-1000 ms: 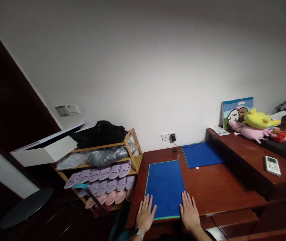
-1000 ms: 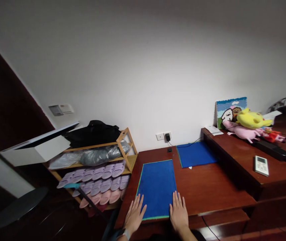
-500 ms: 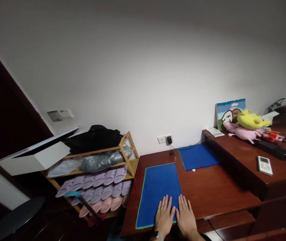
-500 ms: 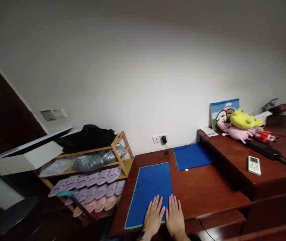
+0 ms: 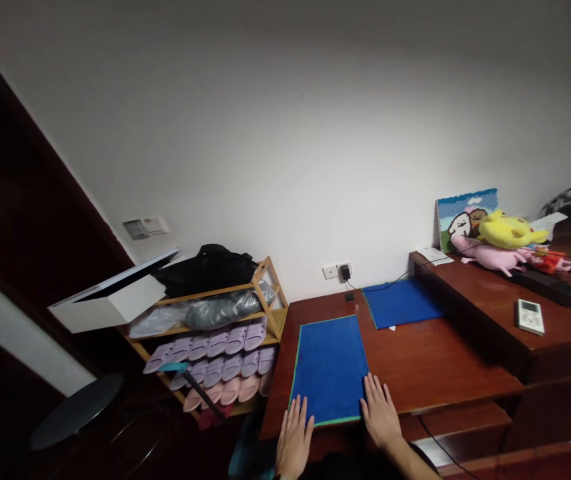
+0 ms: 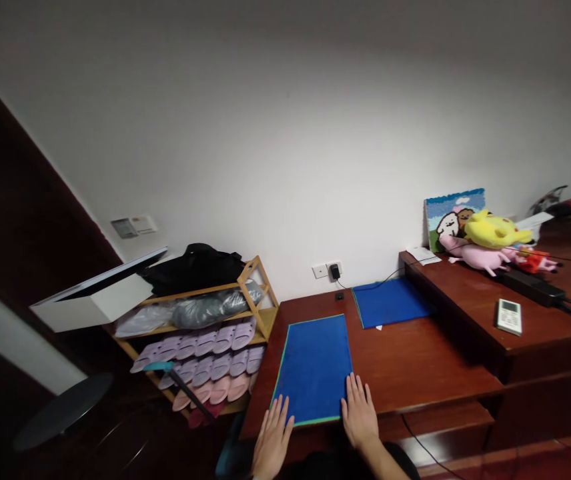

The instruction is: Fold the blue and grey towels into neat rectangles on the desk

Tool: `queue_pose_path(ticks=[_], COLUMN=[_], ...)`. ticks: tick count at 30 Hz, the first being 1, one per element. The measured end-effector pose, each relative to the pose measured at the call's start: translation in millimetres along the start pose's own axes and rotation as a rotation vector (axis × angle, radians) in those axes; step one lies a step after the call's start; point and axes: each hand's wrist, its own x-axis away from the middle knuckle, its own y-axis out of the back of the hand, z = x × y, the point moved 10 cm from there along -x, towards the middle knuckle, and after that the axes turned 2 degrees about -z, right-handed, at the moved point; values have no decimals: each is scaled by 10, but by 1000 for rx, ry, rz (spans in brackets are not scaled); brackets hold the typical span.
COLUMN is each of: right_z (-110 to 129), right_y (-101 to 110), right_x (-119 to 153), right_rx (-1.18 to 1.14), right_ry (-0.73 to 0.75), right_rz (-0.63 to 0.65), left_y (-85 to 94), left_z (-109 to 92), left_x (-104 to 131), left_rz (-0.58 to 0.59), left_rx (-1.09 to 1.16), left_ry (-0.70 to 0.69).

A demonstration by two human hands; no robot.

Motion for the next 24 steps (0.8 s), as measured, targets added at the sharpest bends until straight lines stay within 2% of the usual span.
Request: queue_pose_path(ticks=[5,8,13,17,19,20,24], right_z=[-129,-150,-103,-71,-80,-80,-75], right_y=[-90,-69,-14,-133,-201,-222,-253], right_x=[164,180,234,276,268,262,244], right_rx=[-44,-58,-118,-148,-151,-152,-154], right_ry=[37,30,81,127,121,122,158], right_rz=[-17,-21,-55,-57,-61,-70,-106], left_y=[-42,-43,-57,21,115,156,165], left_z=[38,31,36,-22,-212,-368,-1254], left_x=[6,5,23,27,-5,-33,-204], left_rz=[-26,-41,-84,-131,-163,-170,-92], left_rx=[-25,-47,-83,-93,-73,-50,70], left_ry=[5,12,3,-18,-57,-92,-277])
